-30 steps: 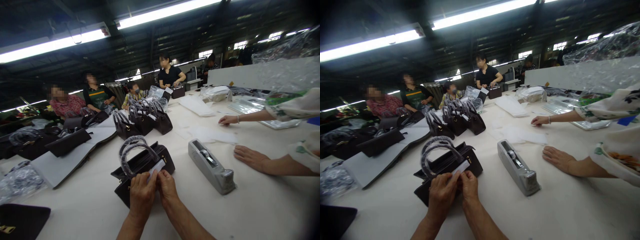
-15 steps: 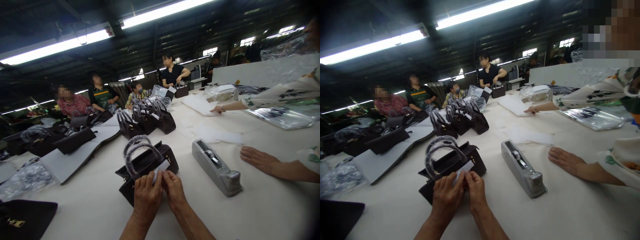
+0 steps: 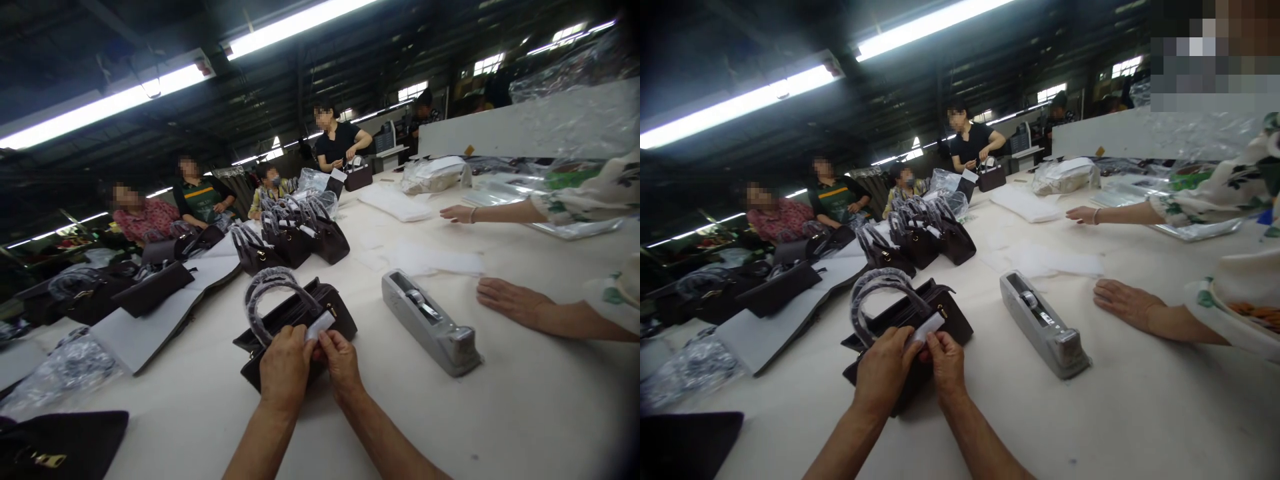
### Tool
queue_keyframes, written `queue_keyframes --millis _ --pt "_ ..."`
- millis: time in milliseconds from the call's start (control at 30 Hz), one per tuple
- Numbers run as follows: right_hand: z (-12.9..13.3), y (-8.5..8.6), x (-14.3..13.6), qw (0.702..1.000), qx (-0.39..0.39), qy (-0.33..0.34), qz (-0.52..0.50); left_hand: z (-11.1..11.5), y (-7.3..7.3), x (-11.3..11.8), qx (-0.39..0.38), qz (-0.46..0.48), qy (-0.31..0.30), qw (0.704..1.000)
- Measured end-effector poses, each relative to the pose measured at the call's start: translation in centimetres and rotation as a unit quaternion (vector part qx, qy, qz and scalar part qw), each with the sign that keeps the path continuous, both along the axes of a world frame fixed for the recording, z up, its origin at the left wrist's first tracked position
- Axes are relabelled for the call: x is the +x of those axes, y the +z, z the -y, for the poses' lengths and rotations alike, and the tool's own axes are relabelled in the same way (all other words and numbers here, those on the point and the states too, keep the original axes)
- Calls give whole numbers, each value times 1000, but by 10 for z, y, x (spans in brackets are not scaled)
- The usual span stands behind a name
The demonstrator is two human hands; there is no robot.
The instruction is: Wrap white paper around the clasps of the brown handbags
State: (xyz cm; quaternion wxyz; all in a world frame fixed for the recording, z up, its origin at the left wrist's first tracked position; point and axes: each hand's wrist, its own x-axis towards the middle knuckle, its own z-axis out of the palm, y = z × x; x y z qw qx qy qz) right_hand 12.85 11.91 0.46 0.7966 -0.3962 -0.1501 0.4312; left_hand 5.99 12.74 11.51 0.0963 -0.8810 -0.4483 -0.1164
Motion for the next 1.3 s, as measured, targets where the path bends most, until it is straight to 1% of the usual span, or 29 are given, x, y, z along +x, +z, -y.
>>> queue_keyframes --millis 33,100,167,200,233,267,333,400,433,500,567,667,800,900,1033,1100,1167,1233,1267,1300 --pt "0 0 0 1000 4 2 -2 2 2 3 7 -17 7 1000" --pt "1 1 1 1000 11 5 -5 4 1 7 46 -37 6 998" --pt "2 2 2 1000 17 7 -6 5 -2 10 102 -23 -12 994" --pt "2 3 3 1000 19 8 -7 4 -3 10 117 -2 -21 993" --pt "2 3 3 1000 20 9 -7 2 -4 11 115 25 -29 993" --pt "3 4 4 1000 20 10 -6 0 -4 11 97 50 -32 994" --pt "3 5 5 1000 18 9 -4 -7 -2 13 29 79 -21 996" --pt "4 6 6 1000 14 5 -1 -15 3 14 -45 79 -10 996" --pt "5 7 6 1000 12 3 0 -18 6 14 -69 78 -15 994" --pt "7 11 6 1000 7 -1 -2 -22 8 13 -92 83 -39 992" --pt "10 16 5 1000 -1 -8 -7 -23 7 11 -83 90 -63 990" --pt "12 22 0 999 -24 -22 -35 -21 4 9 -73 88 -75 991" --pt "12 24 -4 996 -43 -38 -73 -18 6 14 -90 56 -37 994" --pt "11 21 -2 996 -41 -30 -73 -18 7 18 -78 65 -23 995" --pt "12 21 4 998 -43 -5 -55 -18 1 15 -49 78 -66 994" --pt "20 26 10 998 -51 4 -36 -16 -3 12 -33 91 -93 991" --pt "39 33 21 998 -56 7 -7 -15 -6 9 -17 103 -106 989" --pt "68 41 41 996 -60 -2 66 -14 -8 8 -10 102 -102 990" --pt "85 45 56 989 -66 -16 131 -15 -9 8 -8 97 -98 990" --pt "102 49 73 976 -80 -47 198 -15 -9 8 -9 89 -97 991"
